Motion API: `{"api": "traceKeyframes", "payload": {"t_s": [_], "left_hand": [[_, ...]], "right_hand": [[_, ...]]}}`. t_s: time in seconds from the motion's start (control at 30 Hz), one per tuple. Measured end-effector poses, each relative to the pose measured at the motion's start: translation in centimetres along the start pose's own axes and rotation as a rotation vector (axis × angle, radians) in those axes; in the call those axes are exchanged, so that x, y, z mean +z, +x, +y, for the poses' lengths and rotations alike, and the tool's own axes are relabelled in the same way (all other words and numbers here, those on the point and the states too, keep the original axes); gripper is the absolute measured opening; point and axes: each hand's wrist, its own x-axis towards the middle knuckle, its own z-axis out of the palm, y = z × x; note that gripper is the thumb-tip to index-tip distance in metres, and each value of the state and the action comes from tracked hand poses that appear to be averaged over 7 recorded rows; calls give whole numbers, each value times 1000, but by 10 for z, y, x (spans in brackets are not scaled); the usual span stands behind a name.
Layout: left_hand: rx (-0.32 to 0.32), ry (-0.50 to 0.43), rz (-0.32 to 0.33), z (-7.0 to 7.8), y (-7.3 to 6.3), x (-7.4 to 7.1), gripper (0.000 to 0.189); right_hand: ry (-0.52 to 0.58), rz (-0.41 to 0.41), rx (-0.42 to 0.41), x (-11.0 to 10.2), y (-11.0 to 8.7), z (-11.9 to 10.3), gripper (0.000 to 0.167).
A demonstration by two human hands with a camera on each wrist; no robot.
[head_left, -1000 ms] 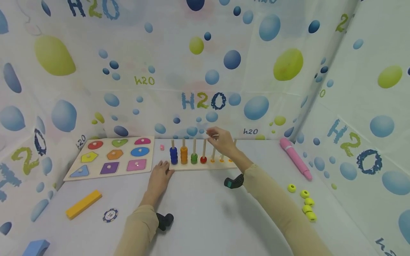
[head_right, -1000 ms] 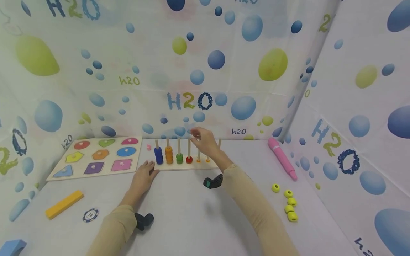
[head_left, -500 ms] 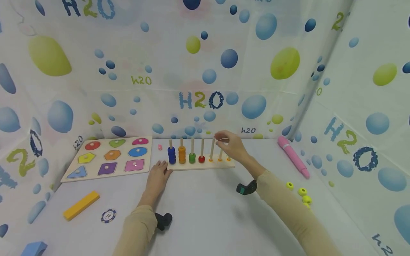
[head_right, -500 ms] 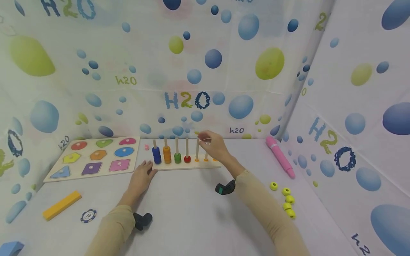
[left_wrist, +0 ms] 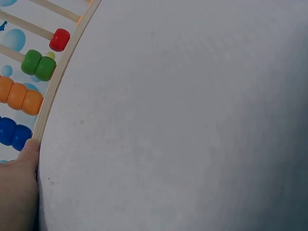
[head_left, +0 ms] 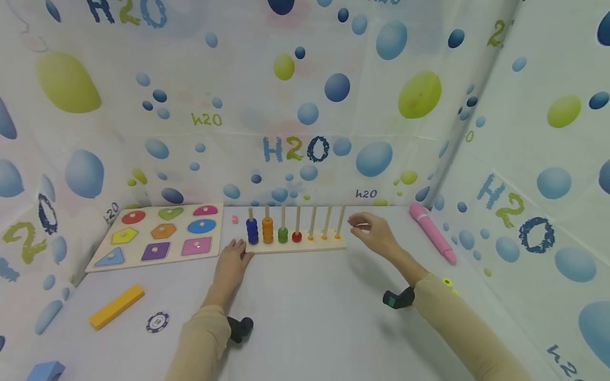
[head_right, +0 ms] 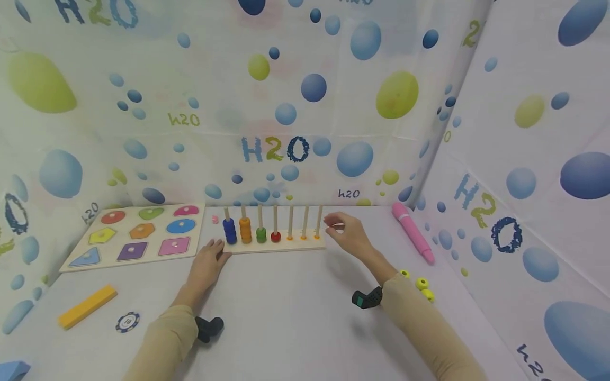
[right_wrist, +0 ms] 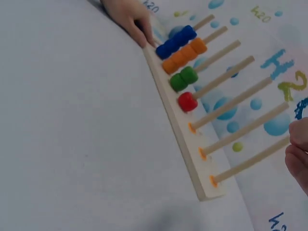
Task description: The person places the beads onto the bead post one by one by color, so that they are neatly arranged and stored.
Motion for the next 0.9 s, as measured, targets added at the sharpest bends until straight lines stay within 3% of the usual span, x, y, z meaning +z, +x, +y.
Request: {"api": "traceKeyframes", "payload": {"t_s": [0.3,0.47,0.7,0.9], "left_hand": [[-8,-4,-15,1,0,-1,51],[-13,-9,-16,1,0,-1,51],[-7,-12,-14,-1,0,-1,51],[3,-11,-14,0,-1,-2,50]], "right_hand": [[-29,-69,90,-27,-49,18,24],[-18,-116,88,-39,-73,24,25],[-44,-132,99,-49,-103,30,24],[-35,-215,160,-57,-127,30,25]]}}
